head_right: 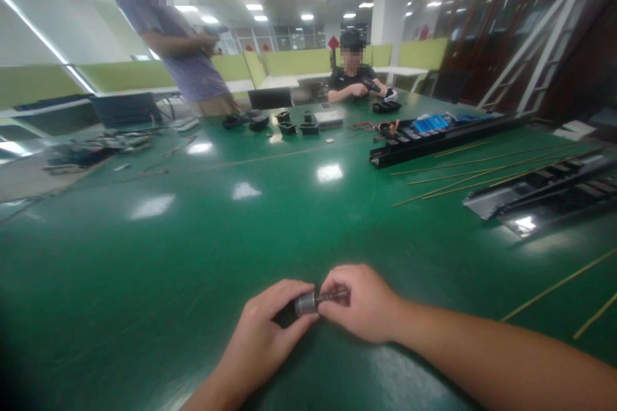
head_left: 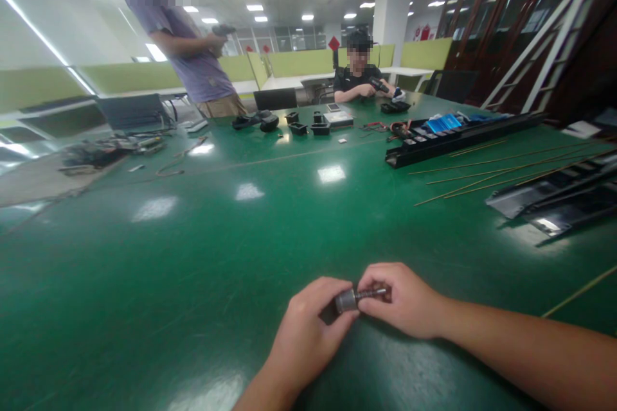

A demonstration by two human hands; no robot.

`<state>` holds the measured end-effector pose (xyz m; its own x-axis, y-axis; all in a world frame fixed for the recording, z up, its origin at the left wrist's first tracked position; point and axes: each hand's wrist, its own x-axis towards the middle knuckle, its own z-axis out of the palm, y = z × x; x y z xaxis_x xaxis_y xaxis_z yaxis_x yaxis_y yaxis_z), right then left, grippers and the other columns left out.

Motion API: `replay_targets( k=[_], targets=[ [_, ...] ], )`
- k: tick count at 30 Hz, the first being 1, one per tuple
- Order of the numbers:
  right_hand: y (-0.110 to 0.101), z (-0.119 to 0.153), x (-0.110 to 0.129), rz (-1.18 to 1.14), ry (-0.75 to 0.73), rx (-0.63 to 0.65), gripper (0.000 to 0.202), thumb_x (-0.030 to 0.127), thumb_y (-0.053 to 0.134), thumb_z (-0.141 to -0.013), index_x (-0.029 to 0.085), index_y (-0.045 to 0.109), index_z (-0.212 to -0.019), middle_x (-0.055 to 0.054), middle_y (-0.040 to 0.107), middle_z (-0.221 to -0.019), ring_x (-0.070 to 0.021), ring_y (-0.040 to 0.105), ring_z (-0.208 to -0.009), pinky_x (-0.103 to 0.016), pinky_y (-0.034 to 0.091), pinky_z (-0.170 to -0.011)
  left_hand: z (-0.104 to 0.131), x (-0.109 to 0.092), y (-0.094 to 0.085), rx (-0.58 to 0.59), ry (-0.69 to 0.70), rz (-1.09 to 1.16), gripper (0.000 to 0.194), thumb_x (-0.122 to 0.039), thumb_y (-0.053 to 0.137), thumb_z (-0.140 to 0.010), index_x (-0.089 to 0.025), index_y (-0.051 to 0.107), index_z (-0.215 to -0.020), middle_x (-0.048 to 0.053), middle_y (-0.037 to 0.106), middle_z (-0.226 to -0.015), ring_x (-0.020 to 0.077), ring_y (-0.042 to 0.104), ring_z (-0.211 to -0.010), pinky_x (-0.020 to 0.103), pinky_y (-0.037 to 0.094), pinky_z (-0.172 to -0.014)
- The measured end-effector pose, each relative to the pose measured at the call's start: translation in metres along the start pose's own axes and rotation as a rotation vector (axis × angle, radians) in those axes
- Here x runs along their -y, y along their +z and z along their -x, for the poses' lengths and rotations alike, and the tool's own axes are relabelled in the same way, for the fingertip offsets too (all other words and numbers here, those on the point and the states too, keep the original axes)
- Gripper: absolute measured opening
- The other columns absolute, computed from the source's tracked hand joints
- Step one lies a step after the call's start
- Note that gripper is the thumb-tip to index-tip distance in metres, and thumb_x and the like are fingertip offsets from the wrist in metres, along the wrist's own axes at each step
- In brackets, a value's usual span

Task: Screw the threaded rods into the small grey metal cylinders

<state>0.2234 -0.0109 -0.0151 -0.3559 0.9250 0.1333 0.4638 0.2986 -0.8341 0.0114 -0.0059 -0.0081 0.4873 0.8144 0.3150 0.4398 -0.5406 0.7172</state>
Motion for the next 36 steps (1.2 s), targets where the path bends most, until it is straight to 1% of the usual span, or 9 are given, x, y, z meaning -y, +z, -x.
replay_targets(
  k=[7,16,25,31,36],
  targets=[
    [-0.0007,-0.0004,0.002,-0.008,0.005,-0.007,0.004,0.02,0.069,-0.078,0.018,0.069,-0.08,0.001,0.063,-0.071,-0.0133,0.056,-0.065,-0.023,0.038,-0.059,0.0002,0.0006,-0.0003,-0.006,0.005,-0.001,0.026,-0.015,0.072,-0.08,-0.024,0.068,-0.105,0.002,0.071,-0.097,0.0169,0.066,-0.088,0.026,0.051,-0.08],
    [-0.0002,-0.0006,0.0003,-0.025,0.01,-0.011,0.004,0.021,0.069,-0.078,0.017,0.068,-0.079,0.001,0.062,-0.07,-0.0125,0.054,-0.064,-0.022,0.036,-0.057,0.0002,0.0013,-0.0014,-0.017,0.009,-0.008,0.028,-0.014,0.072,-0.079,-0.026,0.068,-0.105,-0.001,0.071,-0.097,0.0153,0.066,-0.088,0.025,0.051,-0.08],
    [0.0001,0.0,0.0009,-0.016,0.008,-0.013,0.004,0.021,0.069,-0.078,0.017,0.068,-0.079,0.001,0.062,-0.07,-0.0125,0.054,-0.063,-0.022,0.036,-0.057,0.0004,0.001,-0.0002,-0.022,0.0,-0.01,0.028,-0.013,0.073,-0.078,-0.025,0.068,-0.104,0.0,0.072,-0.096,0.0151,0.067,-0.086,0.024,0.051,-0.079],
    [0.0003,0.0001,0.0002,-0.018,0.003,-0.012,0.005,0.022,0.069,-0.079,0.017,0.068,-0.08,0.001,0.063,-0.071,-0.0126,0.055,-0.064,-0.022,0.037,-0.057,-0.0003,0.0012,-0.0009,-0.017,-0.008,-0.014,0.027,-0.015,0.072,-0.079,-0.024,0.069,-0.104,0.001,0.072,-0.096,0.0165,0.067,-0.087,0.026,0.052,-0.08],
    [-0.0001,0.0003,0.0001,-0.013,0.006,-0.01,0.004,0.021,0.069,-0.078,0.017,0.068,-0.08,0.001,0.063,-0.071,-0.0127,0.055,-0.064,-0.022,0.037,-0.057,0.0008,0.0,-0.0014,-0.014,-0.007,-0.013,0.025,-0.016,0.071,-0.079,-0.023,0.069,-0.103,0.003,0.072,-0.095,0.0181,0.067,-0.086,0.027,0.053,-0.078]
  ],
)
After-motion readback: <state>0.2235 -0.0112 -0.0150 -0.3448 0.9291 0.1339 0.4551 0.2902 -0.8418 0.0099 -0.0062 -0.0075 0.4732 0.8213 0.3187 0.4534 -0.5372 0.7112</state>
